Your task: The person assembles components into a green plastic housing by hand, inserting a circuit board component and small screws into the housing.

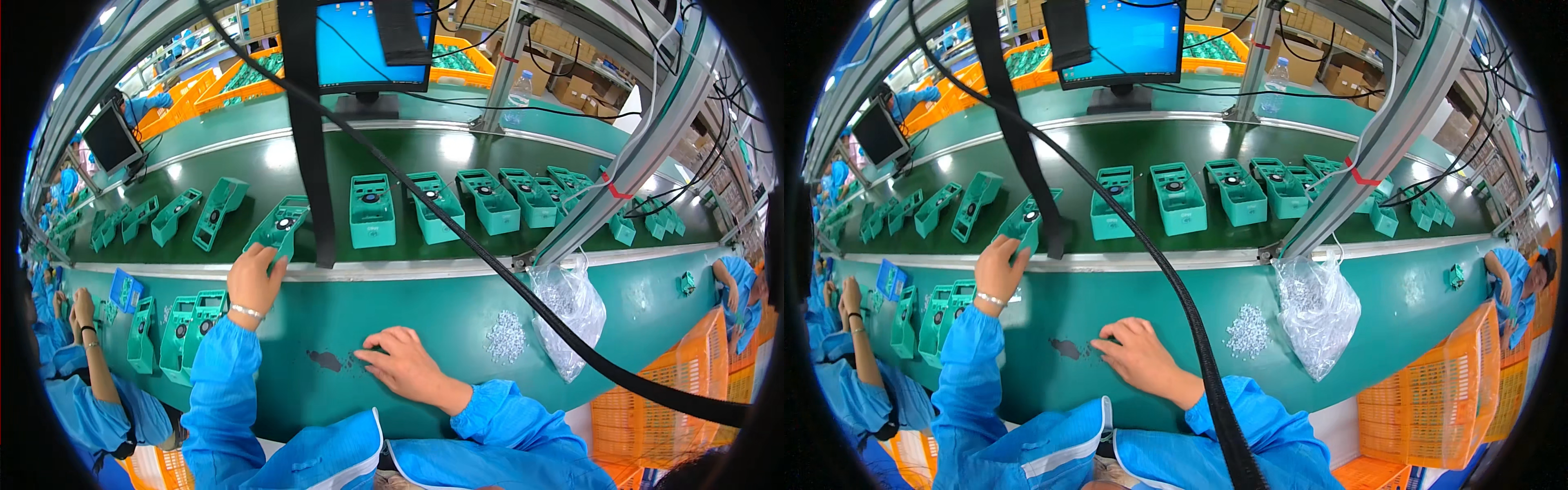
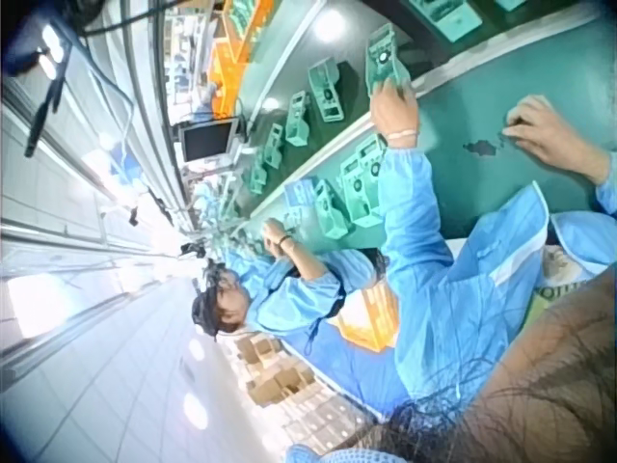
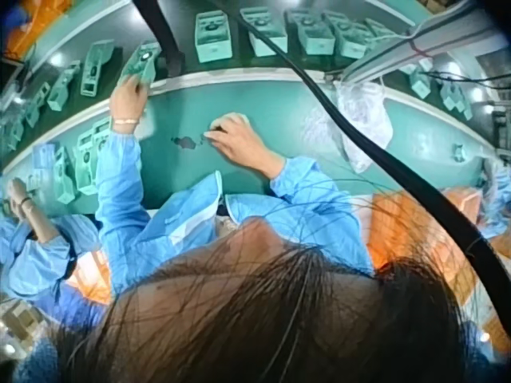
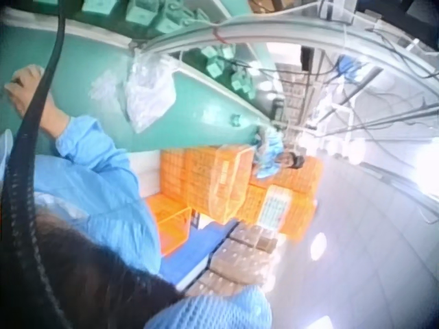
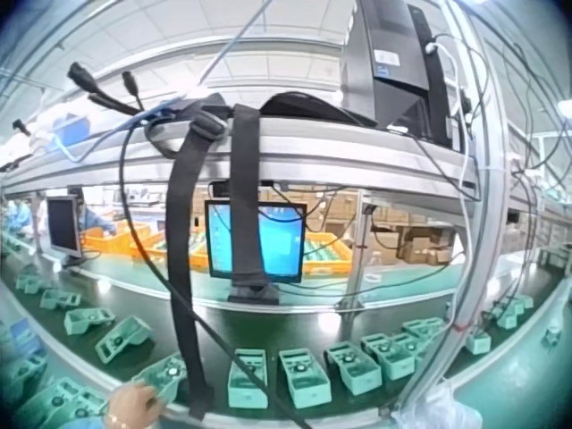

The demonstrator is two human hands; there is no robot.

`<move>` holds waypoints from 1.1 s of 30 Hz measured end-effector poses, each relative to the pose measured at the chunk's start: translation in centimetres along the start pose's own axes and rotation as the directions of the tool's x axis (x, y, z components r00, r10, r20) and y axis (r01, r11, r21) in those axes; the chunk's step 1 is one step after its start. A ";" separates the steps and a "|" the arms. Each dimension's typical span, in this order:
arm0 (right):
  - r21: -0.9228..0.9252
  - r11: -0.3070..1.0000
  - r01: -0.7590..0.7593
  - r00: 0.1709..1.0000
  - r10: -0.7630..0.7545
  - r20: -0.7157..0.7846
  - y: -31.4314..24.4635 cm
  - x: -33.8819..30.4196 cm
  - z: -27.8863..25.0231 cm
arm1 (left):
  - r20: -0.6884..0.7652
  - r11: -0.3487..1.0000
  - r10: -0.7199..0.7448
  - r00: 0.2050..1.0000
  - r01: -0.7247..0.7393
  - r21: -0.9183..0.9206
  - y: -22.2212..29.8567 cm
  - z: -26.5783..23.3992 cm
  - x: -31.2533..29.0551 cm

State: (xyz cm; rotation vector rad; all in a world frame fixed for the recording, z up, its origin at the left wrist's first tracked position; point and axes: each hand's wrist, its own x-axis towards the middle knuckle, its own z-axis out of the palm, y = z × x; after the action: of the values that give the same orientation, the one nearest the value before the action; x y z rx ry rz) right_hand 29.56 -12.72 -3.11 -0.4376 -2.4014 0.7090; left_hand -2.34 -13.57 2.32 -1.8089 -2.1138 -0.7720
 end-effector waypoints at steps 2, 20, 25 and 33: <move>0.005 1.000 0.000 1.000 0.000 -0.002 0.4 -0.3 0.3 | 0.015 0.998 -0.058 0.998 0.058 -0.003 -0.5 2.6 2.0; 0.059 0.998 0.003 1.000 -0.004 0.020 -0.1 0.1 0.2 | -0.076 0.893 -0.085 0.994 0.109 0.436 -14.8 0.2 6.3; 0.005 1.000 -0.014 1.000 0.014 0.003 0.0 0.1 -0.2 | 0.202 0.838 -0.429 0.881 0.303 0.454 -18.3 0.9 3.6; -0.039 0.999 0.019 1.000 -0.019 0.003 -1.0 0.8 -0.1 | 0.138 0.790 -0.416 0.899 0.282 0.544 -18.1 2.3 4.0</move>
State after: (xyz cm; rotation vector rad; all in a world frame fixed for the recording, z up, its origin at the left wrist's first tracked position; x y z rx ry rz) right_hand 28.89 -13.11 -2.16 -0.4301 -2.4223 0.6554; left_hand -20.34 -10.49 -1.66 -1.2905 -2.5469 -0.0049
